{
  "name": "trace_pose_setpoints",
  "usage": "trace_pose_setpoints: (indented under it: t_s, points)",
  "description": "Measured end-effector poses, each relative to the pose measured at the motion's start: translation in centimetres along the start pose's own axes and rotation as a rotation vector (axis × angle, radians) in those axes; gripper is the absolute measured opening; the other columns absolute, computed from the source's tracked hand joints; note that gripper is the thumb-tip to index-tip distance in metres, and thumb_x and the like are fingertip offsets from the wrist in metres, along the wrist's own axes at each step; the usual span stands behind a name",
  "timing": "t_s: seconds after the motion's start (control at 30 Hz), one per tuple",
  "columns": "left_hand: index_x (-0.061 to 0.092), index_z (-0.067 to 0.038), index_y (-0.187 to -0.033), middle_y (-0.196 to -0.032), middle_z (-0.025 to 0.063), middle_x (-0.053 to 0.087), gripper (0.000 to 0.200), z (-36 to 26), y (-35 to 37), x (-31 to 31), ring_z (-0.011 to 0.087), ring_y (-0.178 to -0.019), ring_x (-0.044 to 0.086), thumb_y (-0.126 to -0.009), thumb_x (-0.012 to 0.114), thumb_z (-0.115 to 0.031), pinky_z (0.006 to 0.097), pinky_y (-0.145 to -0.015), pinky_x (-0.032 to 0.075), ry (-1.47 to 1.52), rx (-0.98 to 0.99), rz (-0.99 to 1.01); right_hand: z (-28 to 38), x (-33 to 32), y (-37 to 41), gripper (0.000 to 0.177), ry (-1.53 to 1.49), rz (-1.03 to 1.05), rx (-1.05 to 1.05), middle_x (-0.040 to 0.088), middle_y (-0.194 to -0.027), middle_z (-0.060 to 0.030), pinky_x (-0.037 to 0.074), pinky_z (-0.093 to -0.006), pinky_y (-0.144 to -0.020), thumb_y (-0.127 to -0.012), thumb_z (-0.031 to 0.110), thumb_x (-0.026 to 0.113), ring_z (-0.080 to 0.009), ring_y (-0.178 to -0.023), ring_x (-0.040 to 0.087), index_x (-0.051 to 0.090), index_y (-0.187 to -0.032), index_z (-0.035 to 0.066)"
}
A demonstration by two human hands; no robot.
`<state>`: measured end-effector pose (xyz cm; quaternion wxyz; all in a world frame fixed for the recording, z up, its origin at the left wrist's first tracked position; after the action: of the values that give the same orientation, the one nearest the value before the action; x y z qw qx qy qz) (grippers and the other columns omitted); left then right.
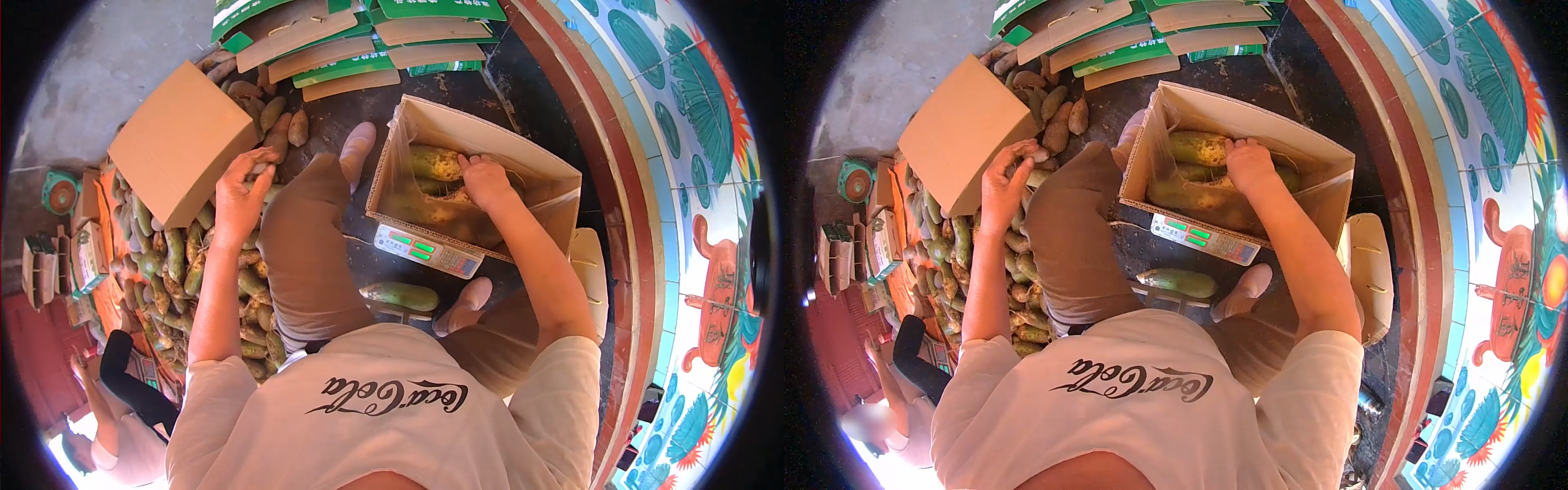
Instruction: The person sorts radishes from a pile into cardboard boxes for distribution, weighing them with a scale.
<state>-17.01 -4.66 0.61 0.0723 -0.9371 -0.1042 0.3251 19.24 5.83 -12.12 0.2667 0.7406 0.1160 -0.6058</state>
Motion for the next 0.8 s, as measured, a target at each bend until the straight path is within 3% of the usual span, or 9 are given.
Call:
trace_pose_setpoints:
  t_s: [0.1, 0.2, 0.33, 0.47, 0.53, 0.57, 0.7, 0.8]
  points:
    - [0.062, 0.0, -0.096, -0.103, 0.0114, 0.061, 0.018, 1.3, 1.5, -1.0, 0.0219, -0.099, 0.057, -0.08, 0.057, -0.004, 0.0313, -0.087, 0.042, -0.098, 0.019, -0.032, -0.1, -0.2, 0.3, 0.037, 0.037, -0.024, -0.026, 0.058, -0.102, -0.0121, 0.046, -0.0389, -0.082, -0.079, 0.021, 0.058, -0.0295, -0.096, 0.056, 0.053, -0.11, 0.002]
    - [0.062, 0.0, -0.097, -0.101, 0.0118, 0.062, 0.019, 3.8, 3.1, -2.0, 0.0218, -0.099, 0.058, -0.079, 0.057, -0.004, 0.0315, -0.086, 0.043, -0.122, -0.03, -0.064, 0.2, -4.8, 2.6, 0.029, -0.109, 0.015, 0.082, 0.058, -0.1, -0.014, 0.047, -0.0407, -0.079, -0.08, 0.021, 0.057, -0.0307, -0.093, 0.057, 0.056, -0.104, 0.004]
    - [0.061, 0.0, -0.098, -0.095, 0.0121, 0.063, 0.021, 6.0, 4.9, -3.4, 0.0219, -0.089, 0.06, -0.081, 0.057, -0.012, 0.0314, -0.079, 0.044, -0.179, -0.12, -0.145, -1.0, -8.6, 8.0, 0.02, -0.294, -0.371, 0.149, 0.06, -0.09, -0.0156, 0.048, -0.0426, -0.072, -0.083, 0.022, 0.055, -0.034, -0.083, 0.059, 0.059, -0.096, 0.007]
    - [0.062, -0.001, -0.096, -0.088, 0.0128, 0.064, 0.022, 8.1, 6.6, -4.5, 0.0213, -0.084, 0.061, -0.082, 0.059, -0.017, 0.0308, -0.077, 0.045, -0.285, -0.169, -0.215, -4.2, -9.6, 13.6, 0.016, -0.465, -0.771, 0.246, 0.061, -0.087, -0.0171, 0.047, -0.0395, -0.07, -0.085, 0.019, 0.054, -0.0357, -0.079, 0.059, 0.06, -0.09, 0.004]
    - [0.063, -0.001, -0.095, -0.084, 0.0123, 0.065, 0.024, 9.1, 7.3, -4.7, 0.0218, -0.08, 0.061, -0.083, 0.058, -0.021, 0.0316, -0.075, 0.045, -0.303, -0.189, -0.261, -5.9, -9.2, 16.4, 0.017, -0.511, -0.828, 0.391, 0.061, -0.084, -0.0166, 0.046, -0.036, -0.068, -0.086, 0.018, 0.053, -0.0317, -0.075, 0.06, 0.059, -0.09, 0.003]
    - [0.064, 0.0, -0.094, -0.083, 0.0121, 0.064, 0.024, 9.5, 7.7, -4.8, 0.0218, -0.079, 0.06, -0.084, 0.058, -0.022, 0.0319, -0.075, 0.045, -0.312, -0.19, -0.284, -6.1, -9.2, 17.7, 0.017, -0.682, -0.806, 0.488, 0.059, -0.073, -0.0119, 0.044, -0.0309, -0.062, -0.087, 0.017, 0.051, -0.0211, -0.067, 0.058, 0.06, -0.089, 0.002]
    - [0.064, 0.001, -0.091, -0.08, 0.0115, 0.064, 0.027, 10.1, 8.9, -5.4, 0.0211, -0.076, 0.059, -0.086, 0.056, -0.024, 0.0325, -0.074, 0.044, -0.293, -0.271, -0.28, -9.0, -5.4, 21.1, 0.025, -0.952, -0.958, 0.656, 0.051, -0.065, -0.0009, 0.038, -0.0226, -0.055, -0.09, 0.021, 0.048, -0.0075, -0.06, 0.046, 0.06, -0.083, 0.0]
    - [0.064, 0.001, -0.085, -0.078, 0.0113, 0.064, 0.028, 8.5, 9.7, -5.3, 0.0185, -0.076, 0.059, -0.087, 0.054, -0.024, 0.0317, -0.072, 0.044, -0.259, -0.326, -0.319, -10.5, -2.0, 22.4, 0.027, -1.183, -0.988, 0.737, 0.052, -0.066, -0.0005, 0.038, -0.0221, -0.056, -0.09, 0.022, 0.049, -0.0077, -0.06, 0.046, 0.06, -0.081, -0.001]
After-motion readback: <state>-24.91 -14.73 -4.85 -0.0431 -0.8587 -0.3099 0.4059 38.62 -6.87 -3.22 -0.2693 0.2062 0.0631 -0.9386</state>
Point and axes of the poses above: each hand's wrist, its own y-axis away from the middle knuckle, its own x-axis out of the palm, z = x × y, the point moved 1 cm from there along -y, towards the middle knuckle
